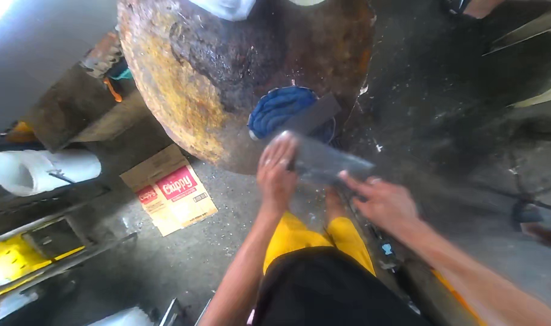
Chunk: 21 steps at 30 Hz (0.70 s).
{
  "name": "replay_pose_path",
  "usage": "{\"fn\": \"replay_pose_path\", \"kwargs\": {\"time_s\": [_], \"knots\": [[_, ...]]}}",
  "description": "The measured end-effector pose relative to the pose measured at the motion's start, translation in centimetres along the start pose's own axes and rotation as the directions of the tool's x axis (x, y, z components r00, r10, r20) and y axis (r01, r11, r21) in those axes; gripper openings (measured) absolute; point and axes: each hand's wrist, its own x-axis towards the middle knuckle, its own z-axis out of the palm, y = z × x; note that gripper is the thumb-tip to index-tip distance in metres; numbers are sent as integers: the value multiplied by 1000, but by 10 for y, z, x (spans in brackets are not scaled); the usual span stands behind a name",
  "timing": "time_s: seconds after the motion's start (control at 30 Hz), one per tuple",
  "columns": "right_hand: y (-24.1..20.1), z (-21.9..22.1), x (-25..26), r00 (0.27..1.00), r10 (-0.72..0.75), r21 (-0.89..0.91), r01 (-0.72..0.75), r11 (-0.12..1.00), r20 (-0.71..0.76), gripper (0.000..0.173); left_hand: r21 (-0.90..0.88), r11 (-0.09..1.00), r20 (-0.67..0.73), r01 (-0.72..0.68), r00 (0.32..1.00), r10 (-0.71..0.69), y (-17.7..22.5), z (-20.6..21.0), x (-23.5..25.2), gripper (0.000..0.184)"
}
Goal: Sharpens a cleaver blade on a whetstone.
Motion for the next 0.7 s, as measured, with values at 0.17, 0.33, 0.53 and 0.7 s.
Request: {"fn": "replay_pose_path", "kwargs": {"time_s": [0.17,0.33,0.53,0.7], "knots": [[38,-6,8,996,3,21,-1,1000,-87,59,20,1000,-113,-11,994,14,18,14,13,47],[87,-56,10,961,227,-143,-250,958,-159,71,-43,992,39,-118,992,120,78,65,69,61],[-30,12,83,980,-199,-29,199,980,7,67,286,935,-98,207,978,-186,-38,-46,-35,51],[32,-8,55,994,-107,-8,107,994,-36,70,121,989,-115,88,991,-74,14,-7,2,52]]}}
